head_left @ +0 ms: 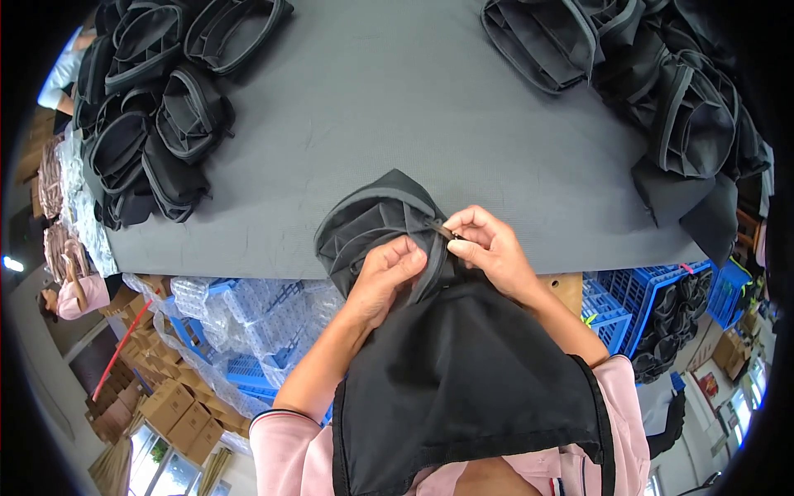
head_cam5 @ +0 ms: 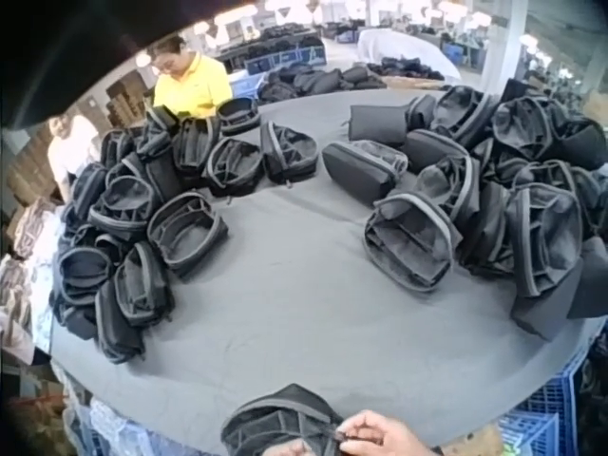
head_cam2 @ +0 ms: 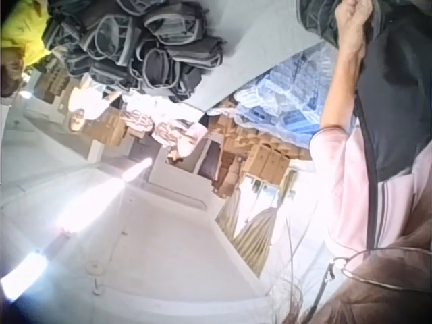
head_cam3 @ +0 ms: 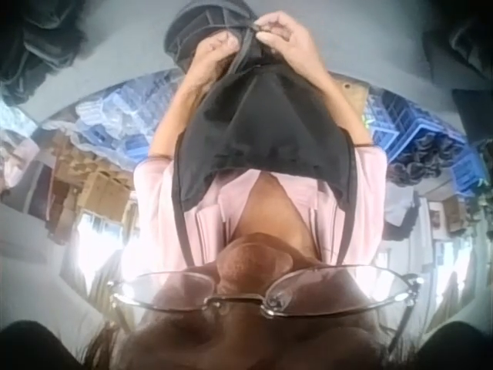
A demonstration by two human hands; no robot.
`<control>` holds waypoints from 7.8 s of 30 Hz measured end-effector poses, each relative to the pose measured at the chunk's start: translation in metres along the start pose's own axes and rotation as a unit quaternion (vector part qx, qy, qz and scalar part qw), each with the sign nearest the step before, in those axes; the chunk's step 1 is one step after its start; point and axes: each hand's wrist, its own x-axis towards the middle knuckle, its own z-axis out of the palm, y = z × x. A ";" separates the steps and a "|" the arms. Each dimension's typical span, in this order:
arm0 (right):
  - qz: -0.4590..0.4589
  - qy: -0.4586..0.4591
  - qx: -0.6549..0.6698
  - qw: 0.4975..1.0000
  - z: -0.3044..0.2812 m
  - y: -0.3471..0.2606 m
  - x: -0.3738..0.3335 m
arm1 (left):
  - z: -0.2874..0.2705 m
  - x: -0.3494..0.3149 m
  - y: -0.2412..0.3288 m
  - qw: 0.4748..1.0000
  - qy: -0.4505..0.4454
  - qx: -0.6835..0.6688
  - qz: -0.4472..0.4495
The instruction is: Moving bags from a large barrel onto a table and inspecting them with snips.
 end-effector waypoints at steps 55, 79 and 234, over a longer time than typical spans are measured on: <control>-0.126 0.022 -0.133 0.983 -0.006 -0.040 0.015 | 0.006 0.014 0.023 0.979 0.120 -0.102 0.130; 0.062 0.036 0.085 0.994 -0.004 -0.004 0.085 | -0.011 0.072 0.062 0.956 0.032 0.290 0.040; -0.236 0.111 -0.550 0.793 -0.026 0.009 0.045 | 0.010 0.102 0.060 0.677 0.110 0.713 0.148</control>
